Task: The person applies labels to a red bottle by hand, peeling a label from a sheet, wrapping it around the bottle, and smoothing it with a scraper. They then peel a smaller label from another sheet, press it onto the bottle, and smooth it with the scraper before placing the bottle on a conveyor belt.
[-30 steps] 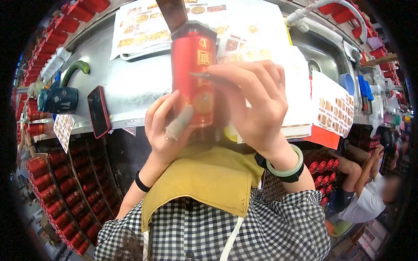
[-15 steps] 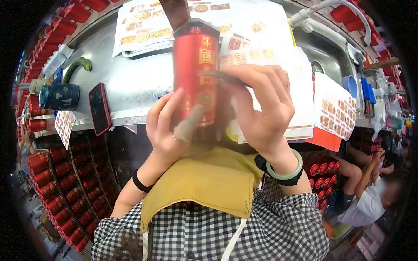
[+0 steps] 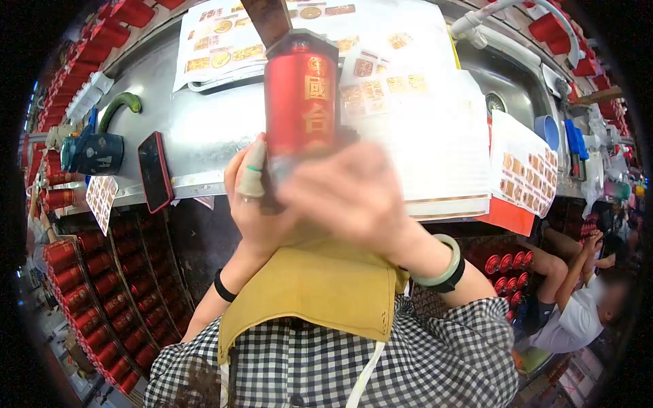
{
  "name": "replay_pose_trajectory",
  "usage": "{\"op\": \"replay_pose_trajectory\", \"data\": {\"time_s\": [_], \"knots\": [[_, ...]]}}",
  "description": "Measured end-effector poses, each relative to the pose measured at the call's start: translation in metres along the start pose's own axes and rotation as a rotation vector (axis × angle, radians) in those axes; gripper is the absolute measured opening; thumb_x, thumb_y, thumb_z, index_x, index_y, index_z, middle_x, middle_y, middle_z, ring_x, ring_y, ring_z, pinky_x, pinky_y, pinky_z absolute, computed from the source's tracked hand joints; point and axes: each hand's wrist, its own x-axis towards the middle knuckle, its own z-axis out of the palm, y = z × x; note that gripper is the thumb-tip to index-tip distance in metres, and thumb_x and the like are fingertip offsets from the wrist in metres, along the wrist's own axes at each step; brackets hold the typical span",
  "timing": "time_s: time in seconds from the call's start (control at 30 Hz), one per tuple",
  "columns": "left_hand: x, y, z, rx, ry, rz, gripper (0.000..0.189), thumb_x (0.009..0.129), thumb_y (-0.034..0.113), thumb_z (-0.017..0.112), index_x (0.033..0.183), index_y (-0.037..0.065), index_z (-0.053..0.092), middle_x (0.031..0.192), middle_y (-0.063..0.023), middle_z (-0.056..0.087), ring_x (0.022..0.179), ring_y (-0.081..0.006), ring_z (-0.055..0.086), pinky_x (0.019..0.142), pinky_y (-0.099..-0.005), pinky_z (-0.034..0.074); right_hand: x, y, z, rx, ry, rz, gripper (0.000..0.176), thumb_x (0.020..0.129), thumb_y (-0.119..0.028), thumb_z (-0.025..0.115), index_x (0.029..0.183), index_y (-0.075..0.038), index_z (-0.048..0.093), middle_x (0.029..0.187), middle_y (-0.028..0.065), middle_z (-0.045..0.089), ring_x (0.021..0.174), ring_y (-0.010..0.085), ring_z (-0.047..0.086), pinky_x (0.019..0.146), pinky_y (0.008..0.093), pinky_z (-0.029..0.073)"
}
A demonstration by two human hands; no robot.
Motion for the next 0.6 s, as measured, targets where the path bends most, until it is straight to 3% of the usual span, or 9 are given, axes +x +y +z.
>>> {"op": "replay_pose_trajectory", "data": {"time_s": [0.07, 0.13, 0.23, 0.3, 0.37, 0.4, 0.43, 0.5, 0.6], "knots": [[0.001, 0.002, 0.002, -0.053, 0.007, -0.106, 0.079, 0.067, 0.019, 0.093, 0.138, -0.001, 0.064, 0.135, -0.0153, 0.068, 0.123, -0.0336, 0.059, 0.103, -0.0433, 0.047, 0.003, -0.005, 0.007, 0.097, -0.078, -0.088, 0.032, 0.075, -0.003, 0.080, 0.106, -0.009, 0.077, 0.102, 0.0047, 0.076, 0.084, 0.0237, 0.065, 0.079, 0.0366, 0.049], [0.004, 0.002, -0.003, -0.083, -0.025, -0.127, 0.086, 0.066, 0.020, 0.094, 0.142, -0.002, 0.060, 0.130, -0.0137, 0.068, 0.122, -0.0326, 0.059, 0.104, -0.0435, 0.046, 0.021, 0.005, 0.009, 0.119, -0.054, 0.138, 0.030, 0.076, -0.003, 0.079, 0.105, -0.009, 0.077, 0.099, 0.0052, 0.076, 0.083, 0.0250, 0.065, 0.078, 0.0371, 0.048], [0.002, -0.002, 0.002, -0.195, 0.019, -0.130, 0.088, 0.066, 0.021, 0.094, 0.144, -0.002, 0.059, 0.128, -0.0126, 0.068, 0.121, -0.0318, 0.058, 0.103, -0.0446, 0.044, 0.045, 0.049, 0.002, -0.145, 0.153, 0.065, 0.025, 0.079, -0.005, 0.080, 0.104, -0.008, 0.076, 0.095, 0.0052, 0.075, 0.082, 0.0266, 0.063, 0.077, 0.0372, 0.047], [0.005, -0.002, -0.007, -0.050, -0.054, -0.077, 0.087, 0.066, 0.020, 0.094, 0.143, -0.001, 0.060, 0.128, -0.0121, 0.068, 0.119, -0.0322, 0.059, 0.103, -0.0458, 0.044, 0.035, 0.053, 0.008, -0.293, 0.202, 0.007, 0.027, 0.078, -0.005, 0.080, 0.103, -0.012, 0.078, 0.095, 0.0005, 0.075, 0.081, 0.0234, 0.061, 0.077, 0.0359, 0.047], [0.002, -0.008, -0.006, -0.053, -0.050, -0.084, 0.087, 0.066, 0.020, 0.094, 0.142, -0.002, 0.060, 0.128, -0.0127, 0.068, 0.117, -0.0325, 0.060, 0.102, -0.0454, 0.044, 0.015, 0.016, 0.015, 0.077, 0.030, -0.083, 0.029, 0.075, -0.006, 0.079, 0.102, -0.017, 0.079, 0.097, -0.0045, 0.074, 0.077, 0.0198, 0.057, 0.077, 0.0338, 0.046], [0.001, -0.009, -0.005, -0.062, -0.052, -0.093, 0.087, 0.066, 0.020, 0.095, 0.142, -0.002, 0.060, 0.127, -0.0134, 0.068, 0.116, -0.0328, 0.060, 0.102, -0.0450, 0.044, 0.008, 0.001, 0.012, 0.120, -0.059, -0.194, 0.030, 0.072, -0.010, 0.080, 0.101, -0.019, 0.079, 0.097, -0.0070, 0.073, 0.074, 0.0172, 0.053, 0.077, 0.0315, 0.045], [0.002, -0.009, -0.006, -0.067, -0.057, -0.093, 0.087, 0.066, 0.020, 0.095, 0.142, -0.002, 0.060, 0.127, -0.0134, 0.068, 0.116, -0.0328, 0.060, 0.102, -0.0450, 0.044, 0.009, -0.004, 0.010, 0.152, -0.124, -0.154, 0.030, 0.074, -0.010, 0.081, 0.103, -0.015, 0.079, 0.098, -0.0039, 0.074, 0.073, 0.0185, 0.056, 0.075, 0.0318, 0.046], [0.004, -0.006, -0.011, -0.048, -0.109, -0.122, 0.087, 0.065, 0.022, 0.095, 0.141, -0.004, 0.060, 0.125, -0.0151, 0.068, 0.113, -0.0333, 0.061, 0.101, -0.0442, 0.045, 0.029, 0.018, 0.018, 0.086, 0.011, 0.057, 0.029, 0.076, -0.008, 0.081, 0.105, -0.012, 0.078, 0.098, 0.0003, 0.076, 0.076, 0.0205, 0.060, 0.073, 0.0333, 0.046], [0.007, -0.009, -0.010, -0.062, -0.100, -0.076, 0.088, 0.066, 0.023, 0.096, 0.141, -0.004, 0.061, 0.124, -0.0169, 0.068, 0.113, -0.0335, 0.061, 0.101, -0.0442, 0.046, 0.048, 0.055, 0.003, -0.177, 0.156, -0.005, 0.027, 0.077, -0.004, 0.077, 0.103, -0.011, 0.078, 0.099, 0.0024, 0.077, 0.079, 0.0208, 0.064, 0.081, 0.0335, 0.045]]}}
